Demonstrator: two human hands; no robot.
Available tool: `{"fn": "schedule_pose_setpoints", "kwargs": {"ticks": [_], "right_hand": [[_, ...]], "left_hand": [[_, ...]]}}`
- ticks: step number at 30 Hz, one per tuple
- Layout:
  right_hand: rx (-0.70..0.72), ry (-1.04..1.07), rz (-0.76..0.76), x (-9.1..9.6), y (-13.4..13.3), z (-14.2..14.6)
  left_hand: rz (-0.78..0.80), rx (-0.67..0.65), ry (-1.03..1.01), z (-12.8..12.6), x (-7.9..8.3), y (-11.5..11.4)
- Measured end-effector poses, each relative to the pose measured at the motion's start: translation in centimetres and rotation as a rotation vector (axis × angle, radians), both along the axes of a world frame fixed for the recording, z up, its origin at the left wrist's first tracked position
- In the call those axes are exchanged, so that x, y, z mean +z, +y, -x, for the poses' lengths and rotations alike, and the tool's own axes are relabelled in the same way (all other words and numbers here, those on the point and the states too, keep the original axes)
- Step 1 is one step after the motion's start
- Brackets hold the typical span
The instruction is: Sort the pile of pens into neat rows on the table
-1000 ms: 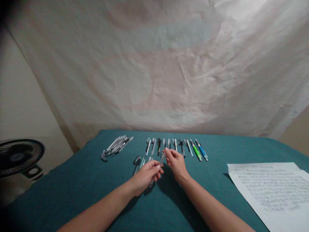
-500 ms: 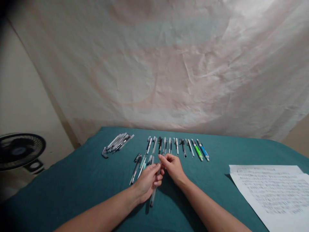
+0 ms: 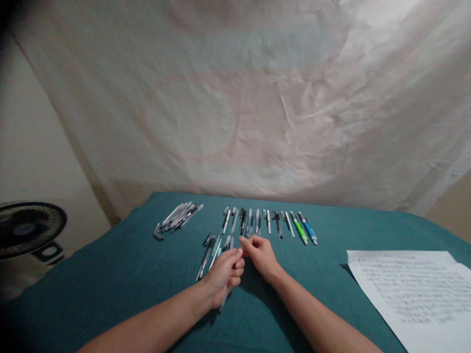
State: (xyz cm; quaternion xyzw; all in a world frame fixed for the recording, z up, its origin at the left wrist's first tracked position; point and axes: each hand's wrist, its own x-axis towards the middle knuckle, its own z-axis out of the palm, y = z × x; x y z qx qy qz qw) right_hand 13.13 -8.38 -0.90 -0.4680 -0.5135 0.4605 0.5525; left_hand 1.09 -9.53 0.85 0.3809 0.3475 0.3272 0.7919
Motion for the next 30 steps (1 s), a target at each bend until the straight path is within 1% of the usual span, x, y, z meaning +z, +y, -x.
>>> {"fn": "schedule_pose_setpoints", "kwargs": {"ticks": [5,8,11,13,15,17,21,25,27,30], "right_hand": [[-0.020,-0.004,0.004,-0.1,0.1,-0.1],[-0.028,0.018,0.024,-0.3,0.3,-0.2],[-0.071,0.078,0.037,-0.5,0.7,-0.4],[-0.114,0.076,0.045,-0.6,1.0,-0.8],[-0.147,0.009,0.047,-0.8,1.3,-1.1],[-0.147,-0.085,0.045,-0.9,1.6,-1.2],[-0.109,-0.264,0.035,-1.3,2.1,-0.9],[-0.135,-0.465,-0.064,-1.7,2.3,-0.5],[-0.152,-0.534,-0.093,-1.8,2.4,-0.4],[-0.181,-0.604,-0.119,-2.1,2.4,-0.4]], "left_hand": [[0.005,-0.005,0.039,-0.1,0.2,-0.3],[-0.032,0.012,0.044,-0.2,0.2,-0.6],[-0.067,0.033,0.047,-0.4,0.0,-0.9],[-0.061,0.045,0.040,-0.5,-0.3,-1.0],[-0.051,0.061,0.007,-0.6,-0.5,-1.1],[-0.055,0.100,-0.042,-0.6,-0.6,-1.0],[-0.092,0.278,-0.125,-0.4,-0.1,-0.4],[-0.124,0.426,-0.191,0.2,0.6,0.7],[-0.140,0.470,-0.221,0.5,0.7,1.2],[-0.139,0.502,-0.250,0.6,0.7,1.7]]}}
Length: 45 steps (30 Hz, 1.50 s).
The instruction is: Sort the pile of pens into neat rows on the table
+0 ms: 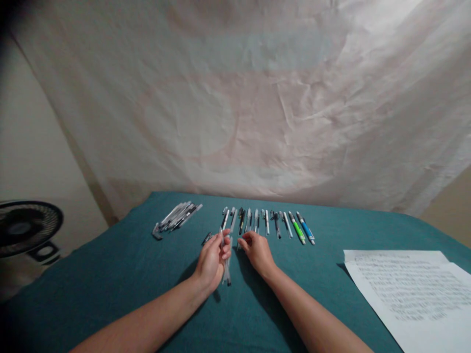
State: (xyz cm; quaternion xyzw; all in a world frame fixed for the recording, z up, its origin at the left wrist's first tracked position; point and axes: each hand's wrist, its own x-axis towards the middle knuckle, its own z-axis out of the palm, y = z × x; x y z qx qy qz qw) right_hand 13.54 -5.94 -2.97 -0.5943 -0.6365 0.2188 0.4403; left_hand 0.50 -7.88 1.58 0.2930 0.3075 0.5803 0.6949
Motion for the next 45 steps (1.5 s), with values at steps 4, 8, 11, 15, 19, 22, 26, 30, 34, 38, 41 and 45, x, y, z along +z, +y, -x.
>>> {"fn": "schedule_pose_setpoints", "kwargs": {"ticks": [4,8,11,15,19,22,26,30,34,38,41,45], "right_hand": [[-0.002,-0.082,-0.028,0.0,-0.3,-0.1],[0.035,-0.154,-0.032,0.5,-1.2,-0.2],[0.056,-0.223,-0.044,0.8,-1.7,-0.1],[0.054,-0.281,-0.050,0.8,-1.8,0.2],[0.050,-0.312,-0.067,0.7,-1.5,0.5],[0.047,-0.322,-0.077,0.7,-1.5,0.5],[0.016,-0.308,-0.077,0.5,-1.5,0.5],[-0.012,-0.319,-0.075,0.1,-1.2,0.6],[-0.010,-0.337,-0.079,-0.2,-1.0,0.7],[-0.004,-0.352,-0.080,-0.2,-0.9,0.7],[-0.007,-0.363,-0.090,-0.2,-1.0,0.7],[-0.017,-0.373,-0.092,-0.2,-1.1,0.8]], "left_hand": [[0.043,0.028,-0.018,0.0,-0.1,0.3],[0.062,0.050,-0.019,0.0,-0.1,0.4],[0.072,0.060,-0.013,0.0,-0.3,0.5],[0.078,0.055,-0.014,0.0,-0.3,0.5],[0.080,0.058,-0.018,0.0,-0.2,0.4],[0.078,0.054,-0.015,0.0,-0.2,0.4],[0.064,0.048,-0.011,0.0,-0.3,0.4],[0.050,0.043,-0.011,0.0,-0.5,0.4],[0.050,0.045,-0.004,0.0,-0.6,0.4],[0.052,0.041,-0.003,0.0,-0.5,0.4],[0.051,0.039,-0.004,0.0,-0.5,0.4],[0.040,0.040,-0.002,0.0,-0.5,0.5]]}}
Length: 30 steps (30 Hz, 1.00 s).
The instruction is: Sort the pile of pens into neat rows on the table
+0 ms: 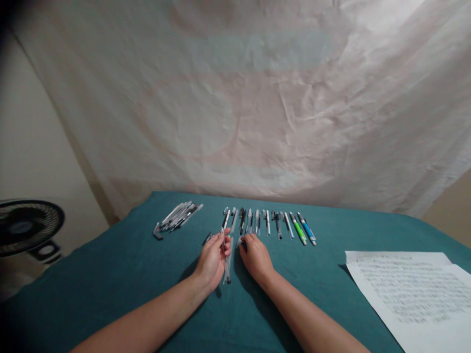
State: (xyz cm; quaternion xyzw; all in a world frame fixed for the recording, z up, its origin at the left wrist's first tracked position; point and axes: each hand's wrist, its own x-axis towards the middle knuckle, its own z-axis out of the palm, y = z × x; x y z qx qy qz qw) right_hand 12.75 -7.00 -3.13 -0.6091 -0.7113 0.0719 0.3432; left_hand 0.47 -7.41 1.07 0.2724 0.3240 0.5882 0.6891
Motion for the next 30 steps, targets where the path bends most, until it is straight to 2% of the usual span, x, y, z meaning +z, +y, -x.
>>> {"fn": "schedule_pose_setpoints", "kwargs": {"ticks": [11,15,19,21,26,30], "right_hand": [[0.017,0.047,0.001,0.5,-0.1,0.1],[0.040,0.221,0.054,1.8,-0.7,0.0],[0.255,0.503,0.336,3.7,-1.8,0.2],[0.353,0.627,0.427,4.2,-2.3,0.5],[0.411,0.781,0.432,4.1,-2.6,1.4],[0.350,0.828,0.404,3.7,-2.2,1.3]], "left_hand": [[0.007,-0.025,0.006,0.0,0.1,-0.1],[-0.039,-0.038,0.005,0.1,0.3,0.0],[-0.117,0.067,-0.016,0.7,1.1,1.0],[-0.142,0.133,-0.030,1.1,1.6,1.8],[-0.179,0.176,-0.041,1.8,2.1,2.7],[-0.205,0.084,-0.041,1.5,2.1,2.0]]}}
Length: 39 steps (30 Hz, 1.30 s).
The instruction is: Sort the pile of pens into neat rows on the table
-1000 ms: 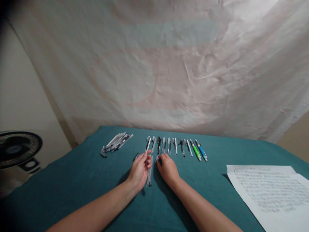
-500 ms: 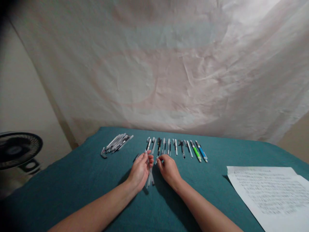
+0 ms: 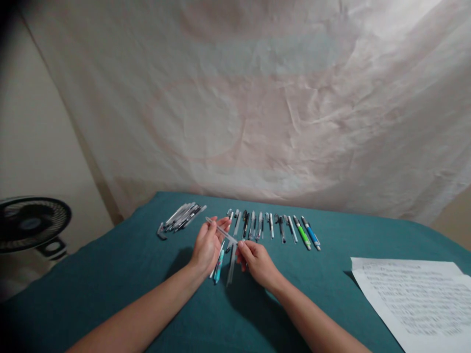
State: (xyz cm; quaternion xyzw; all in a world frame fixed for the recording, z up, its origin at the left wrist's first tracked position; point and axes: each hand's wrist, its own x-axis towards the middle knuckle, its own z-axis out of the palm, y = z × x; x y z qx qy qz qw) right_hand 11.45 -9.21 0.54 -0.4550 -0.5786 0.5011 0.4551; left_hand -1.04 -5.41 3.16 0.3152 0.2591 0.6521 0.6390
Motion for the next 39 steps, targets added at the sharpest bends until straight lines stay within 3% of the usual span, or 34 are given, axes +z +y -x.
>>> {"fn": "schedule_pose_setpoints", "kwargs": {"ticks": [5,9,18,25,30,35,39], "right_hand": [[-0.064,0.050,0.006,0.1,0.2,-0.4],[-0.082,0.008,-0.040,0.0,0.2,-0.5],[-0.214,-0.247,-0.299,0.1,-0.1,-0.9],[-0.142,-0.146,-0.144,-0.2,0.4,-1.1],[-0.187,-0.138,-0.201,0.0,0.4,-1.1],[-0.103,-0.086,-0.083,0.1,0.4,-1.1],[-0.139,-0.083,-0.116,0.1,0.5,-1.1]], "left_hand": [[-0.032,-0.186,0.064,-0.6,-0.7,-1.0],[-0.044,-0.187,0.083,-0.7,-1.2,-1.0],[0.020,-0.181,0.079,-0.6,-1.3,-0.7],[-0.020,-0.196,0.080,-0.7,-1.4,-0.9],[-0.024,-0.184,0.077,-0.7,-1.5,-0.9],[-0.029,-0.181,0.087,-0.7,-1.4,-0.8],[-0.010,-0.162,0.088,-0.6,-1.4,-0.7]]}}
